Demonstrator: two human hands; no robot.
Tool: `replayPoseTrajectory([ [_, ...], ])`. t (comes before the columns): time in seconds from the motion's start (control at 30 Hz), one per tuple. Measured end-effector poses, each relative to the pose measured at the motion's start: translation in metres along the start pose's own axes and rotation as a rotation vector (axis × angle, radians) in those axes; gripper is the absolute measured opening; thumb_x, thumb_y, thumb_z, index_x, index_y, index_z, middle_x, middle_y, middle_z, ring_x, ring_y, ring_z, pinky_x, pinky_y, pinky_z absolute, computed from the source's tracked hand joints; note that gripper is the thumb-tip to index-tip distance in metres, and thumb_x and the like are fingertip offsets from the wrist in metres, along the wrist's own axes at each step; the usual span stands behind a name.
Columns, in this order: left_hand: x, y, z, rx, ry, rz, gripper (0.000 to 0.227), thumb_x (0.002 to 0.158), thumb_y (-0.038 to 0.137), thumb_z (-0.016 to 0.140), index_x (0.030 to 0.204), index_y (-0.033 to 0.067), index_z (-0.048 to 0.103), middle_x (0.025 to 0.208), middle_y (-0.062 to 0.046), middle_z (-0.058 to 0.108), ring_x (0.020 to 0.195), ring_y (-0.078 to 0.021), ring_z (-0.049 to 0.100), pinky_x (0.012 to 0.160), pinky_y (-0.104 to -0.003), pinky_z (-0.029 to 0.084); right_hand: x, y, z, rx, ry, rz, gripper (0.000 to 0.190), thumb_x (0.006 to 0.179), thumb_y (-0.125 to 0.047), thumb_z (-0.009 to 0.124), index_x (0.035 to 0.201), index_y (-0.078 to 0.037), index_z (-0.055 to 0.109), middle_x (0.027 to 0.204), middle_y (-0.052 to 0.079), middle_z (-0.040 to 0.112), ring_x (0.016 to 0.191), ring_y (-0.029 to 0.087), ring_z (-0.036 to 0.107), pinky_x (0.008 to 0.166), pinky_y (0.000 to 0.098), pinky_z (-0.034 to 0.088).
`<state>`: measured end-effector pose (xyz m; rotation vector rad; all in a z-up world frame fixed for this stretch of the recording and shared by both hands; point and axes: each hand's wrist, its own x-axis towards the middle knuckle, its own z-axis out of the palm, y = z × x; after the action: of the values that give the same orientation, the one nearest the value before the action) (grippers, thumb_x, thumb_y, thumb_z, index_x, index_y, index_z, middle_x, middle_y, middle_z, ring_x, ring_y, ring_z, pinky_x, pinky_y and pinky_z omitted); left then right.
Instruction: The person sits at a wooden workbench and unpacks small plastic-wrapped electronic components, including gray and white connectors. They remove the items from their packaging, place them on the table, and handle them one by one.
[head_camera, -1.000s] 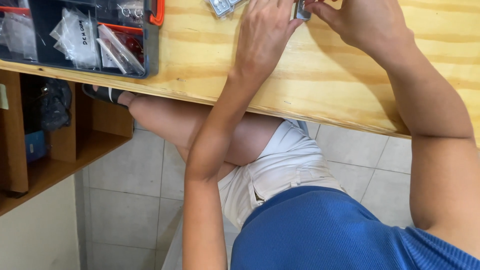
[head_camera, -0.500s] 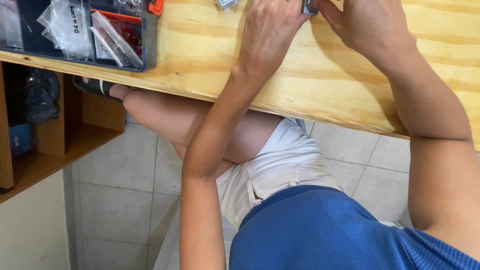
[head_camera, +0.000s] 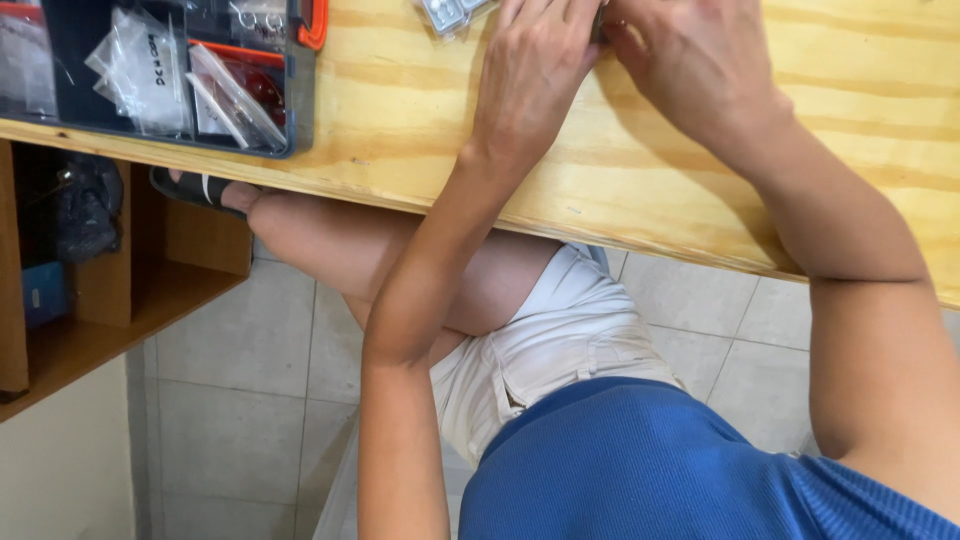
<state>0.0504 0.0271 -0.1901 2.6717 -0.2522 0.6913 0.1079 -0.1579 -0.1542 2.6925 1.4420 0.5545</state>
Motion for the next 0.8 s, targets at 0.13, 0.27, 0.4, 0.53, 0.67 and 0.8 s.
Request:
replayPoseTrajectory([
  [0.13,0.003,0.004,-0.011,-0.015,0.014,0.02,0.051,0.086,0.02,0.082,0.128,0.0153,0.052,0.09,0.004,0.065,0.09,-0.0221,0.062,0.091,-0.034,0.046,0.017,-0.004,-0.015,0.028,0.073,-0.045,0.019,0.105,-0.025,0.081,0.092,-0.02,0.067,0.093,0.002,0.06,0.088,0.026,0.059,0.081,0.039,0.044],
  [0.27,0.002,0.005,-0.02,-0.048,-0.015,0.047,0.045,0.091,0.032,0.076,0.128,0.0156,0.055,0.098,0.003,0.069,0.093,-0.0217,0.063,0.091,-0.035,0.046,0.018,-0.01,-0.013,-0.088,0.069,-0.01,0.013,0.103,-0.029,0.069,0.095,-0.019,0.066,0.092,-0.001,0.061,0.088,0.024,0.056,0.076,0.0386,0.042],
  [0.4,0.004,0.003,-0.027,-0.174,-0.013,0.033,0.034,0.095,0.032,0.068,0.124,0.0152,0.061,0.103,0.0,0.071,0.094,-0.0237,0.065,0.086,-0.038,0.047,0.022,-0.012,-0.019,-0.002,-0.001,0.063,0.019,0.097,-0.038,0.068,0.1,-0.019,0.07,0.091,0.002,0.064,0.086,0.026,0.059,0.073,0.0413,0.044],
  [0.53,0.004,0.004,-0.033,-0.169,0.0,-0.019,0.045,0.088,0.026,0.081,0.125,0.0124,0.061,0.102,-0.005,0.073,0.098,-0.0236,0.07,0.088,-0.04,0.05,0.026,0.001,-0.04,0.429,-0.105,0.165,0.039,0.098,-0.045,0.069,0.121,-0.014,0.065,0.107,0.009,0.062,0.094,0.03,0.061,0.084,0.0439,0.049],
  [0.67,0.005,0.013,-0.043,-0.204,0.014,0.013,0.041,0.09,0.022,0.081,0.124,0.01,0.06,0.098,-0.005,0.072,0.091,-0.0246,0.069,0.09,-0.041,0.051,0.019,0.011,-0.047,0.61,-0.156,0.181,0.061,0.089,-0.047,0.078,0.133,-0.009,0.061,0.121,0.012,0.064,0.106,0.032,0.067,0.084,0.045,0.055],
  [0.8,-0.001,0.02,-0.04,-0.108,0.002,0.066,0.044,0.093,0.031,0.076,0.128,0.0123,0.059,0.106,-0.001,0.07,0.094,-0.0236,0.065,0.084,-0.037,0.047,0.006,0.007,-0.047,0.705,-0.092,0.134,0.041,0.092,-0.032,0.082,0.121,-0.007,0.067,0.101,0.009,0.07,0.092,0.025,0.068,0.082,0.037,0.054],
])
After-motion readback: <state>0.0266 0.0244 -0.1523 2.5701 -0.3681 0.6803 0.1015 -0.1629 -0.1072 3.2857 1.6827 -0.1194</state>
